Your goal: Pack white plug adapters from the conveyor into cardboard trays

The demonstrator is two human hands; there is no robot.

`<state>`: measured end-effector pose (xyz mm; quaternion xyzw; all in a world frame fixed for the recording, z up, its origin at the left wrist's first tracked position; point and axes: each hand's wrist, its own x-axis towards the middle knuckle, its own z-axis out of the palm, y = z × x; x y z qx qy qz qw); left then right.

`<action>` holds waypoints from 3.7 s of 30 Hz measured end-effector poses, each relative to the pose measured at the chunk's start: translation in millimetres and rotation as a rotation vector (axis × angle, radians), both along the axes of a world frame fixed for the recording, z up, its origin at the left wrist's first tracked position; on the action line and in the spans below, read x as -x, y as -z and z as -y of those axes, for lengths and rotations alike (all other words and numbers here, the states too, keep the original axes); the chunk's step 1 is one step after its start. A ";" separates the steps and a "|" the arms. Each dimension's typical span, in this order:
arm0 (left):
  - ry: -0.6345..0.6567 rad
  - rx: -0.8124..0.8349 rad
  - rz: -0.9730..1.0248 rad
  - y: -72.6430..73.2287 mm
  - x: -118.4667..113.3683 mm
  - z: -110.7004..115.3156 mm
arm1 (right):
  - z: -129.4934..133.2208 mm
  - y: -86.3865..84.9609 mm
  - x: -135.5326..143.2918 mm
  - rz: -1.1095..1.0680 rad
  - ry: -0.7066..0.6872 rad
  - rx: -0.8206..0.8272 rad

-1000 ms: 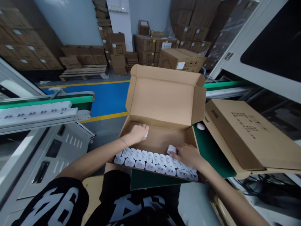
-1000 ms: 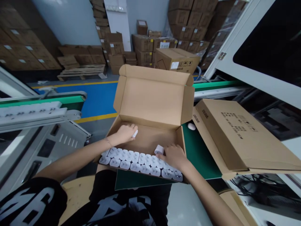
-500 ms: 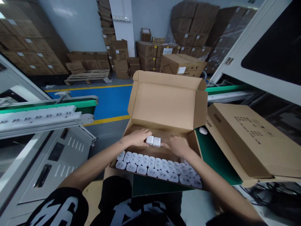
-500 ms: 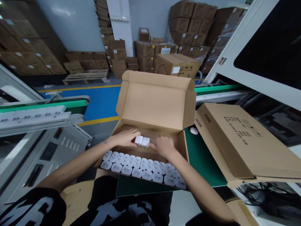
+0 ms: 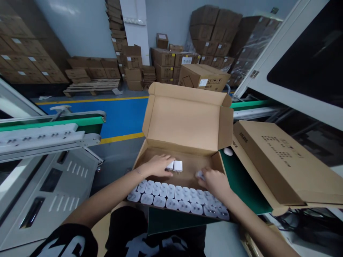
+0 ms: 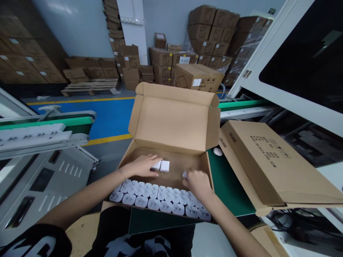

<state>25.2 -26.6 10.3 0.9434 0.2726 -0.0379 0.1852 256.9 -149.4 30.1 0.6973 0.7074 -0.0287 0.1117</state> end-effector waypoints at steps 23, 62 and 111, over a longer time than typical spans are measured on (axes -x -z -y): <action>-0.001 -0.030 0.039 -0.2 8.9 -2.5 | -10.0 -12.9 -28.3 0.111 -0.020 -0.130; 0.092 -0.163 0.148 -39.3 29.1 27.0 | -4.4 -3.7 18.2 -0.333 -0.205 -0.096; -0.447 -0.192 -0.138 -1.9 14.0 -23.3 | -59.9 28.9 -32.8 -0.122 0.106 -0.087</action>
